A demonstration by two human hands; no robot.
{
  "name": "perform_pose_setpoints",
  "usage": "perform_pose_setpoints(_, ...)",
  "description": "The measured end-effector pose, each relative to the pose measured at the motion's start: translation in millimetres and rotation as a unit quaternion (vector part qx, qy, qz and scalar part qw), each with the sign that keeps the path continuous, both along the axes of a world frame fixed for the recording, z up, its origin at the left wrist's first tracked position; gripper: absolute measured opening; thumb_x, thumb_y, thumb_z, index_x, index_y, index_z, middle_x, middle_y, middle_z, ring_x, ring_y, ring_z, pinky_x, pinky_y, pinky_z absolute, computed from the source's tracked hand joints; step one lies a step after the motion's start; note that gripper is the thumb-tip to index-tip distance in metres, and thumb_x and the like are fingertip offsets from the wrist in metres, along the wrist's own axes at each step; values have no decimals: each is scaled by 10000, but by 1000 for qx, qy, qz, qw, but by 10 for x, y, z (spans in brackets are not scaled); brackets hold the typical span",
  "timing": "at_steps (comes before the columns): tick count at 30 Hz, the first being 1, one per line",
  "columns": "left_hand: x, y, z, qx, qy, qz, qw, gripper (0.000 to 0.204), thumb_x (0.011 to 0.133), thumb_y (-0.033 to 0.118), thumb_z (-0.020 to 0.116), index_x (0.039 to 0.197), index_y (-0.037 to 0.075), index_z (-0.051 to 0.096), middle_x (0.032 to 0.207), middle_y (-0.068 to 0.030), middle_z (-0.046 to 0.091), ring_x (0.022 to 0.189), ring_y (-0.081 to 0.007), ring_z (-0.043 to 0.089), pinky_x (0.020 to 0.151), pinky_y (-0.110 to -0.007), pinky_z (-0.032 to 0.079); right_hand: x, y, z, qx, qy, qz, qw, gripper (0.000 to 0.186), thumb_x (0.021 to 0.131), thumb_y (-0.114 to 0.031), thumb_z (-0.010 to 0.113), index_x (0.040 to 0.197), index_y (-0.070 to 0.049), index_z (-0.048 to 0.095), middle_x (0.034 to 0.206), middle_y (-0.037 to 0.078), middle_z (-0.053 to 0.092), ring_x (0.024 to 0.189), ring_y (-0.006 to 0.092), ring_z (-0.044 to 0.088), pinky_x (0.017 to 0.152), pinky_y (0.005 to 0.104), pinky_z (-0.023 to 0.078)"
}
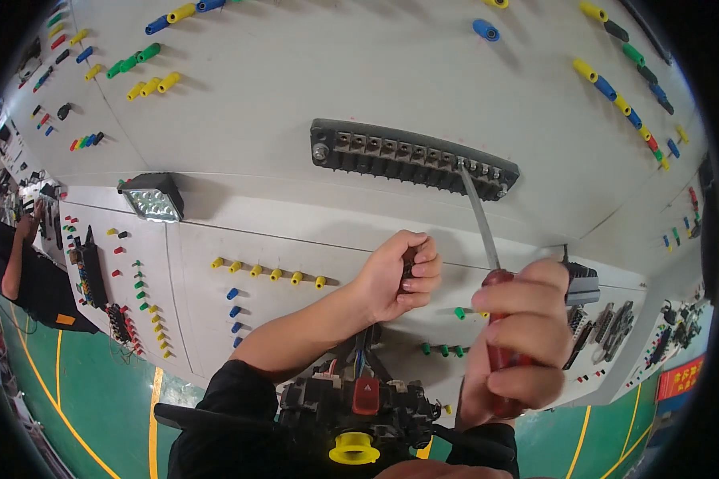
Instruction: The person uses a screwdriver to manipulate small screws on a terminal block mounted to a large white board. They hold several small screws in their palm while working on the panel.
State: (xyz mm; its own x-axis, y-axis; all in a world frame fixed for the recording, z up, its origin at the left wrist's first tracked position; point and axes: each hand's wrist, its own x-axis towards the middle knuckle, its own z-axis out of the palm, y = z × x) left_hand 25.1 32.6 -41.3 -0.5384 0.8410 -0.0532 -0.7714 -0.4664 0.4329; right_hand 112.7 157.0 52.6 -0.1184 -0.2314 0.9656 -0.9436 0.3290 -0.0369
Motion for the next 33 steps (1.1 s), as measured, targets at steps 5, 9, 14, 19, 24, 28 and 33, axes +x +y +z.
perform_pose_setpoints(5, 1, -5, 6, -9, -7, -9, 1000, 301, 901, 331, 406, 670, 154, 333, 614, 48, 304, 464, -56, 256, 360, -192, 180, -150, -179, -55, -43, 100, 15, 994, 349, 822, -480, 611, 835, -154, 486, 795, 20, 493, 682, 245, 569, 595, 388, 392)
perform_pose_setpoints(9, -18, -31, -30, 7, -6, -7, 1000, 294, 905, 328, 405, 678, 155, 337, 622, 48, 311, 470, -57, 263, 362, -197, 184, -151, -385, -41, -195, 94, 57, 975, 497, 750, -620, 618, 888, -176, 442, 851, -16, 433, 664, 186, 488, 639, 381, 301)
perform_pose_setpoints(14, 33, 36, 86, 10, -21, 11, 1000, 273, 923, 315, 409, 705, 155, 368, 639, 50, 328, 474, -51, 276, 359, -182, 190, -105, -108, 42, -198, 8, 169, 966, 509, 671, -594, 725, 824, -206, 433, 835, -72, 452, 746, 128, 455, 716, 369, 268)
perform_pose_setpoints(19, 36, 102, 320, 4, -36, 30, 999, 218, 916, 294, 424, 756, 146, 420, 642, 55, 339, 481, -52, 288, 366, -187, 187, -39, -296, -65, -286, 77, 122, 947, 183, 766, -292, 748, 822, -217, 592, 841, -98, 537, 708, 147, 533, 786, 396, 351)
perform_pose_setpoints(24, 34, 281, 528, 39, -30, 25, 998, 197, 902, 290, 406, 796, 132, 455, 636, 56, 358, 477, -60, 287, 371, -204, 168, 2, -196, -68, -130, 45, 146, 980, 85, 809, -211, 652, 780, -159, 592, 843, -28, 614, 707, 185, 591, 776, 372, 394)
perform_pose_setpoints(28, 22, 182, 468, 59, -41, 48, 996, 230, 903, 310, 406, 773, 124, 438, 630, 53, 352, 474, -60, 290, 381, -210, 237, -50, -150, -185, -62, 65, 153, 984, 232, 860, -292, 581, 748, -93, 542, 776, 30, 579, 667, 202, 554, 582, 387, 447)
perform_pose_setpoints(33, -46, 146, 227, 58, -47, 101, 992, 256, 906, 317, 410, 761, 110, 446, 645, 28, 360, 508, -82, 339, 410, -229, 295, -75, -158, -197, -64, 85, 68, 992, 396, 850, -518, 554, 800, -126, 531, 776, 19, 563, 673, 205, 538, 605, 367, 402)
